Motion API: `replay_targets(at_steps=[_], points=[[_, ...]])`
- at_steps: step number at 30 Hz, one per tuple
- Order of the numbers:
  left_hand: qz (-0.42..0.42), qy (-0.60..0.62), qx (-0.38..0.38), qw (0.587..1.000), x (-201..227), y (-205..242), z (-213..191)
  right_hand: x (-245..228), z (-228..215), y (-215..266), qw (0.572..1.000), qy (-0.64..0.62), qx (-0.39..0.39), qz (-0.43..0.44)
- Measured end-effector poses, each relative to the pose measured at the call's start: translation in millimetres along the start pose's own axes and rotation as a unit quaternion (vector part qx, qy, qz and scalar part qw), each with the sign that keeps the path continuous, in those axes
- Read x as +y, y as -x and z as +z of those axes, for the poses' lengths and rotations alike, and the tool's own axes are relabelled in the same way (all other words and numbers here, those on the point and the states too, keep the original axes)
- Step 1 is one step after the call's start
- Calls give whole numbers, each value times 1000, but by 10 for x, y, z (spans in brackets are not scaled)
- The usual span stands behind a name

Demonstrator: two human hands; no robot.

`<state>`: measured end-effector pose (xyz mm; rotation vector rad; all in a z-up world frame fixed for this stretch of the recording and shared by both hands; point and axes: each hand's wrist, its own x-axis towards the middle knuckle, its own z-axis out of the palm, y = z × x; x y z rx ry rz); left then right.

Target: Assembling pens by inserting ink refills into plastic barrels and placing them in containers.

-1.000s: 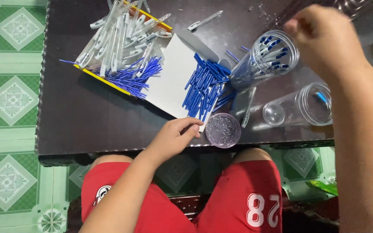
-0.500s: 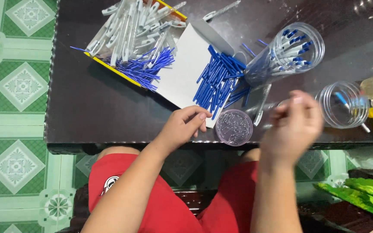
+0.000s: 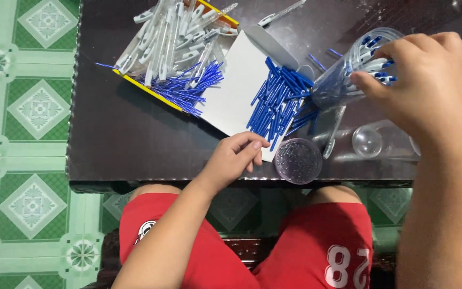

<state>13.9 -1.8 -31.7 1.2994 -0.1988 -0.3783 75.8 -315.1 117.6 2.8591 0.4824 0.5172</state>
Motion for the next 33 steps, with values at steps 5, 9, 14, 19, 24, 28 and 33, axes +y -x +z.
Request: replay_targets(at_steps=[5,9,14,19,24,28,33], points=[[19,19,3,1000,12,-4,-9,-660,-235,285,825,-524,158,141],[12,71,4,997,-27,10,-45,-1175,241,483,595,-699,232,322],[26,20,12,999,182,136,-99,-1420,679,357,625,-681,141,354],[162,-422,-7,892,356,307,-61,-1456,696,246,920,-342,-34,189],[77,-674,32,734,836,184,-577,-1414,750,327,935,-245,-125,224],[9,-771,131,623,1137,-177,-1119,-1392,908,389,942,-254,-53,215],[10,-800,174,574,1002,-592,-1500,-1393,931,320,919,-312,-71,229]])
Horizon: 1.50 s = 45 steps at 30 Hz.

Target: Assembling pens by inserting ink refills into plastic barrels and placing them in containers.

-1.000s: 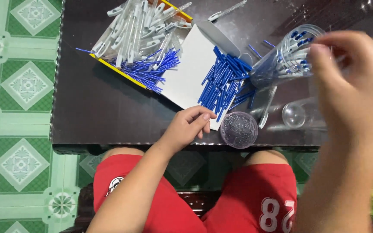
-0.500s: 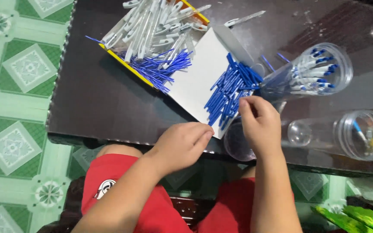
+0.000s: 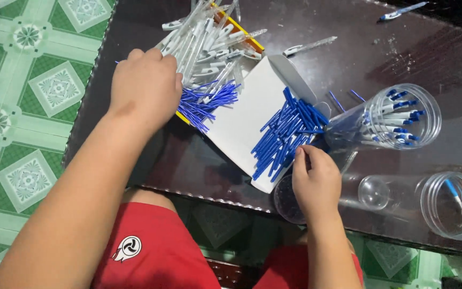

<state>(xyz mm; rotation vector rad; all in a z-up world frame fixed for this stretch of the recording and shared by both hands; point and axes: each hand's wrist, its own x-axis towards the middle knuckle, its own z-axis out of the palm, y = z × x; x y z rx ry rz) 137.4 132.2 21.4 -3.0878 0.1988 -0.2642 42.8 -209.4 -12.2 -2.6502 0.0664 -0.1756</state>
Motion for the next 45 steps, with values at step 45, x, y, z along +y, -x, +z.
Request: replay_targets(at_steps=[45], points=[[8,215,276,937,453,1553,-792,-811,709,-506,974,-169,5,-149]])
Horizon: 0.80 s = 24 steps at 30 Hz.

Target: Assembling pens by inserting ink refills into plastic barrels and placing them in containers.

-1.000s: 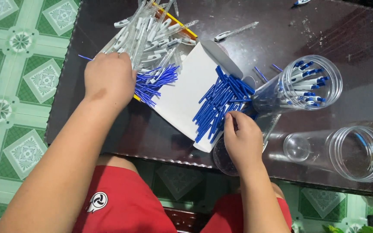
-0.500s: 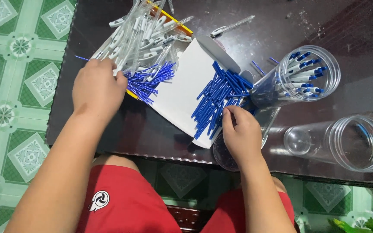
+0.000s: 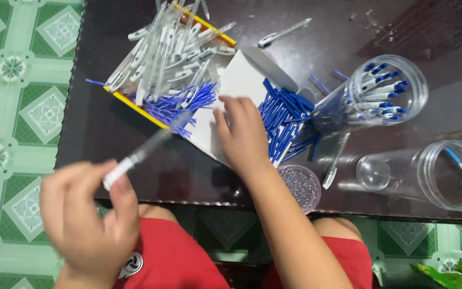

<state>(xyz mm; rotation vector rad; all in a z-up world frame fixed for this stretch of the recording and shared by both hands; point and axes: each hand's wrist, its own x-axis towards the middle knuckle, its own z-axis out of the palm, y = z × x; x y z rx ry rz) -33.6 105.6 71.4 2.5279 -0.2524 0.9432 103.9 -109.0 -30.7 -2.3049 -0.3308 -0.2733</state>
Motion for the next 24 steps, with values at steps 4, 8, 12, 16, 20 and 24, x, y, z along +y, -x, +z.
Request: replay_targets(at_steps=[4,8,12,16,20,24], points=[[-20,40,33,998,120,260,-244,84,302,-203,998,-55,29,31],[-111,96,21,989,101,506,-356,-77,240,-284,991,-93,39,91],[-170,160,-18,972,233,421,-423,-249,88,-298,917,-293,59,265],[-210,288,-59,932,165,449,-450,-233,-208,-250,886,-396,149,187],[-217,459,-36,861,366,401,-349,-473,-1073,32,915,-307,246,91],[-430,594,-59,678,676,595,-116,-495,-1661,592,834,-461,280,119]])
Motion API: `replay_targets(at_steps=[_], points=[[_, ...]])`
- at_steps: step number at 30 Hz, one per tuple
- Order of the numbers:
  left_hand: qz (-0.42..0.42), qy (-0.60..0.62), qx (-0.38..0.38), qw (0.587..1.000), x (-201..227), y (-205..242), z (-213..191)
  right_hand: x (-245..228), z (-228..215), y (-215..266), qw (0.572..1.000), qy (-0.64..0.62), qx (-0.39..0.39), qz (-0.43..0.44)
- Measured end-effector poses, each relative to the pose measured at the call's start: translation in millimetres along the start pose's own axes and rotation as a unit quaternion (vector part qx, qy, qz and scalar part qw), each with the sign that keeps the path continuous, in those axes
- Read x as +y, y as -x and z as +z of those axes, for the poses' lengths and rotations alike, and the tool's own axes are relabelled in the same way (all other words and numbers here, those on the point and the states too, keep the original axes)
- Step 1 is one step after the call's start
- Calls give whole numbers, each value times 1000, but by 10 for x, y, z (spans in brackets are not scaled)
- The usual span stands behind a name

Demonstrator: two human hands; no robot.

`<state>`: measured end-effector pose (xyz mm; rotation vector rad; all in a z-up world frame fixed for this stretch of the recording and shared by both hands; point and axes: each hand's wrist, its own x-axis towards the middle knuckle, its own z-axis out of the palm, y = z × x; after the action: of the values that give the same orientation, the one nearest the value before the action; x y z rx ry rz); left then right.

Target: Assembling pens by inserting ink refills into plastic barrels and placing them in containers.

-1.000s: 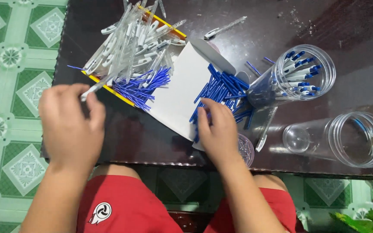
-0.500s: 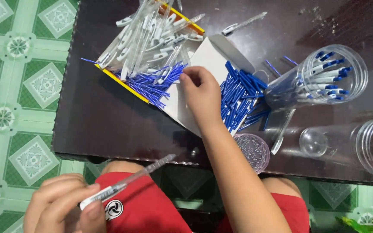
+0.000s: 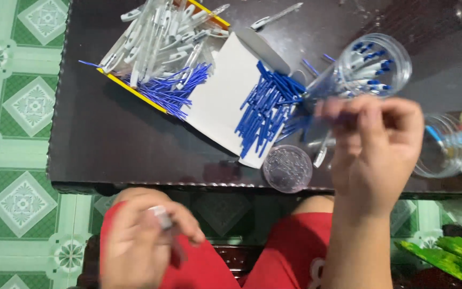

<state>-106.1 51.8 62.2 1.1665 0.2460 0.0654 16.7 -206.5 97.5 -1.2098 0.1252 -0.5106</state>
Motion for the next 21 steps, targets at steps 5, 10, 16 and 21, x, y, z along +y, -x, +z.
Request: replay_targets(at_steps=[5,10,16,21], points=[[-273,-15,-58,960,-310,-56,598,304,-795,291,889,452,-74,-2],[-334,-18,-90,938,-805,-146,993,573,-783,469,632,678,-372,-43],[-305,-122,-93,940,-1292,-152,816,620,-703,469,627,682,-373,-47],[-303,-145,-123,934,-1528,-248,671,483,-713,349,643,641,-414,-53]])
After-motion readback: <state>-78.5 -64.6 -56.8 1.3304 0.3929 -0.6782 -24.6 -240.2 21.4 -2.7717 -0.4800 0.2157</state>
